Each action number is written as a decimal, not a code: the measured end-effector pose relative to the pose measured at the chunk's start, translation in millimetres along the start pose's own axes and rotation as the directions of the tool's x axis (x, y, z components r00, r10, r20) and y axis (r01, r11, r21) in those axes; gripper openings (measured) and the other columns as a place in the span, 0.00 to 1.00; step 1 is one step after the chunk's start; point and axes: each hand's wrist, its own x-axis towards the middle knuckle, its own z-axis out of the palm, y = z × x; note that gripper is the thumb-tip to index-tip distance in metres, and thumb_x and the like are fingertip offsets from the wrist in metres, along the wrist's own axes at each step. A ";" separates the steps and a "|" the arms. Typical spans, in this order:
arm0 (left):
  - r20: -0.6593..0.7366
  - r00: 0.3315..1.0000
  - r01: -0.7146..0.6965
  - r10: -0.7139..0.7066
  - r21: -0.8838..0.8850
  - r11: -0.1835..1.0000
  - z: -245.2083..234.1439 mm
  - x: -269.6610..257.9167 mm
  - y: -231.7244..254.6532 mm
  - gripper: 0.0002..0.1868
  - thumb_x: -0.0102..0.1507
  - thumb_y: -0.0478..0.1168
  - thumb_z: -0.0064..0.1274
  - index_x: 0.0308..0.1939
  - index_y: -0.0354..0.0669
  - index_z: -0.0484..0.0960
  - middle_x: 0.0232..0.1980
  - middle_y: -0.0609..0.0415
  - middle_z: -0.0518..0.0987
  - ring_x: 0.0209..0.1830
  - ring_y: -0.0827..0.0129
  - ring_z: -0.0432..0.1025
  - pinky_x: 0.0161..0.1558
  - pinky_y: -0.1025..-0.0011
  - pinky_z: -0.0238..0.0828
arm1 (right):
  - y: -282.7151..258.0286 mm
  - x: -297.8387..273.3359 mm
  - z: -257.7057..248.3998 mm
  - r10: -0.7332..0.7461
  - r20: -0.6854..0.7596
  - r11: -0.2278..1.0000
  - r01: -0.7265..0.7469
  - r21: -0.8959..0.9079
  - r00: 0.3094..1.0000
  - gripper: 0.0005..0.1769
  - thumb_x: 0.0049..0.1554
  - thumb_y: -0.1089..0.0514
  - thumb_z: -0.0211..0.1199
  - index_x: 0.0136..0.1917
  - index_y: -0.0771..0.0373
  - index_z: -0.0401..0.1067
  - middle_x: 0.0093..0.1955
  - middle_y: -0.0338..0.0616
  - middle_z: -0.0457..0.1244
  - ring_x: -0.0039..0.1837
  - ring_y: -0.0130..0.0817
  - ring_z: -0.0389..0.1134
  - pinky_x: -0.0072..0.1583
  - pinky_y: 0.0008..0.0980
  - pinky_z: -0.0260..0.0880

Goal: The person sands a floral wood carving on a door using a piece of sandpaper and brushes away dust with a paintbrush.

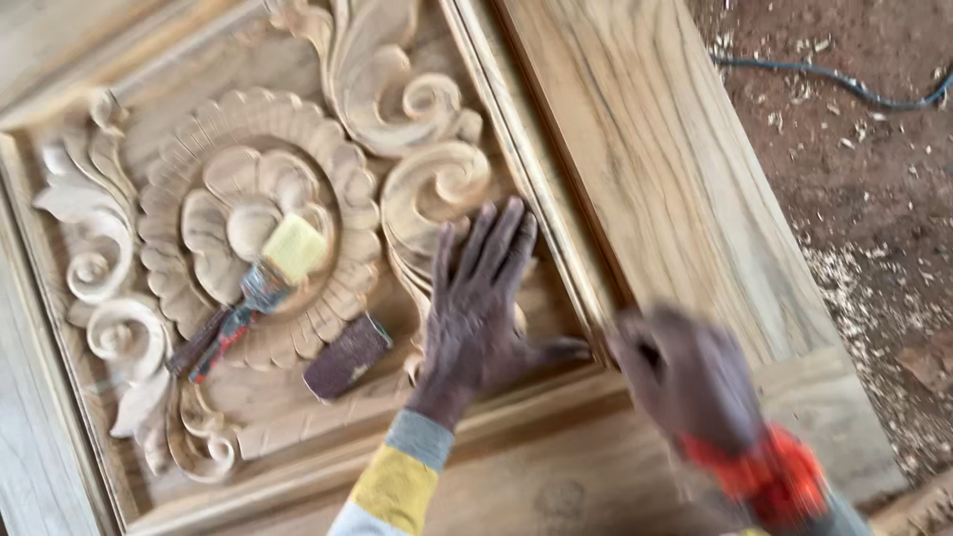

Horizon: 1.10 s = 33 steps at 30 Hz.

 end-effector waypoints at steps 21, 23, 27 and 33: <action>0.097 0.995 0.102 -0.035 -0.868 0.485 -17.1 -1.3 -10.1 0.71 0.43 0.80 0.61 0.77 0.37 0.57 0.82 0.45 0.54 0.83 0.51 0.44 0.79 0.47 0.30 | 44.9 165.1 66.8 -0.353 -0.236 0.935 0.336 -0.109 0.905 0.08 0.60 0.60 0.70 0.42 0.59 0.71 0.39 0.48 0.66 0.40 0.52 0.68 0.46 0.47 0.67; 0.072 0.996 0.087 -0.049 -0.857 0.508 -19.3 -3.9 -10.6 0.70 0.45 0.79 0.62 0.78 0.38 0.57 0.83 0.46 0.54 0.84 0.53 0.45 0.81 0.47 0.31 | 42.3 169.3 64.1 -0.238 -0.132 0.968 0.224 -0.115 0.962 0.08 0.59 0.61 0.68 0.38 0.57 0.72 0.37 0.47 0.67 0.38 0.49 0.69 0.46 0.47 0.67; 0.114 0.993 0.116 -0.034 -0.865 0.488 -11.5 -2.3 -6.4 0.71 0.42 0.79 0.61 0.76 0.37 0.57 0.81 0.46 0.55 0.83 0.52 0.46 0.79 0.47 0.31 | 28.5 72.4 39.9 -0.177 -0.145 0.984 0.176 -0.019 0.973 0.10 0.62 0.55 0.67 0.47 0.63 0.73 0.34 0.46 0.67 0.36 0.47 0.68 0.46 0.49 0.67; 0.073 0.994 0.102 -0.080 -0.885 0.454 -2.2 -8.6 -4.6 0.71 0.42 0.80 0.59 0.77 0.39 0.57 0.82 0.47 0.56 0.83 0.54 0.48 0.80 0.45 0.34 | 3.8 15.3 17.5 0.059 0.009 0.997 -0.058 -0.056 0.998 0.07 0.58 0.57 0.65 0.43 0.62 0.77 0.32 0.49 0.65 0.31 0.44 0.67 0.36 0.42 0.65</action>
